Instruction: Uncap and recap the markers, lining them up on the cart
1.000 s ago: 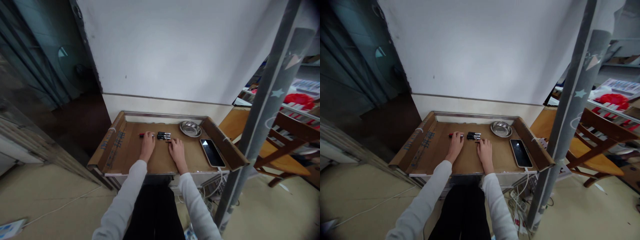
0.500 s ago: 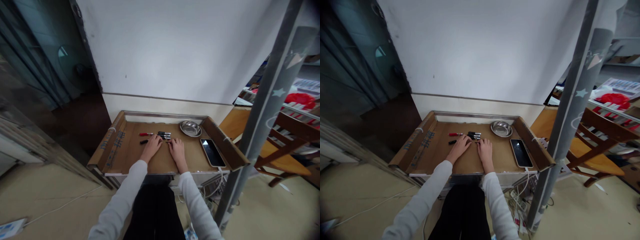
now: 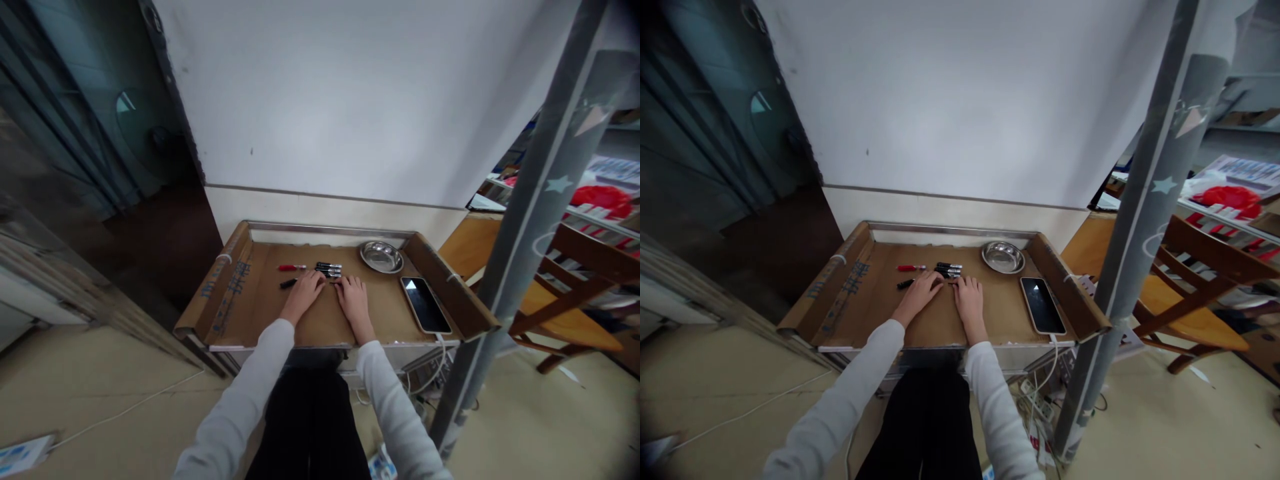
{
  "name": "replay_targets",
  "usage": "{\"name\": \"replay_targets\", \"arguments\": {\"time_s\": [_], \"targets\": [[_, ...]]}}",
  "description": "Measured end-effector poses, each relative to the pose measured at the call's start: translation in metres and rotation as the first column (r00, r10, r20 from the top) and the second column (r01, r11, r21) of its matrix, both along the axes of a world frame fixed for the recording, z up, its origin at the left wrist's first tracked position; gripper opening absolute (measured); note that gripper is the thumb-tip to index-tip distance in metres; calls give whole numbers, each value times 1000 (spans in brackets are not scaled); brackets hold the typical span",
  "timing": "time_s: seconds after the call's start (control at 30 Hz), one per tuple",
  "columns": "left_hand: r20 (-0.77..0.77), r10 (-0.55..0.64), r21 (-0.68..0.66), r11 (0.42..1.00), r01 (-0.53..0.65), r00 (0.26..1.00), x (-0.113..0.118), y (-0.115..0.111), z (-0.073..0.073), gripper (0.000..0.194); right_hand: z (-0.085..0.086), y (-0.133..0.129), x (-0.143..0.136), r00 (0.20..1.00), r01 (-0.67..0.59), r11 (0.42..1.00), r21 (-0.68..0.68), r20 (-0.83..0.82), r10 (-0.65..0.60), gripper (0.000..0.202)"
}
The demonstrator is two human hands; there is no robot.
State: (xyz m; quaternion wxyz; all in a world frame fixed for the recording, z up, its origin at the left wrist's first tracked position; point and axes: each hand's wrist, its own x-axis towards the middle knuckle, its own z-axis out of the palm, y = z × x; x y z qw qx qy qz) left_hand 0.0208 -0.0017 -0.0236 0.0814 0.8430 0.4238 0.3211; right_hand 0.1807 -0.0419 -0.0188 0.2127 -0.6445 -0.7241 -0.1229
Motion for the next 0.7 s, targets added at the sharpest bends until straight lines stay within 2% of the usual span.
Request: {"name": "replay_targets", "arguments": {"time_s": [0.13, 0.3, 0.53, 0.7], "targets": [[16, 25, -7, 1000, -25, 1000, 1, 1, -1, 21, 1, 0, 0, 1000, 6, 1000, 1, -7, -6, 21], [8, 4, -13, 1000, -3, 1000, 2, 1, -1, 11, 0, 1, -1, 999, 50, 999, 5, -8, -50, 23], [20, 30, -12, 999, -30, 999, 2, -1, 2, 10, -4, 3, 1, 1000, 4, 1000, 9, -13, -3, 22], [49, 5, -22, 1000, -4, 999, 2, -3, 5, 9, -2, 3, 0, 999, -24, 1000, 3, -36, 24, 22]]}}
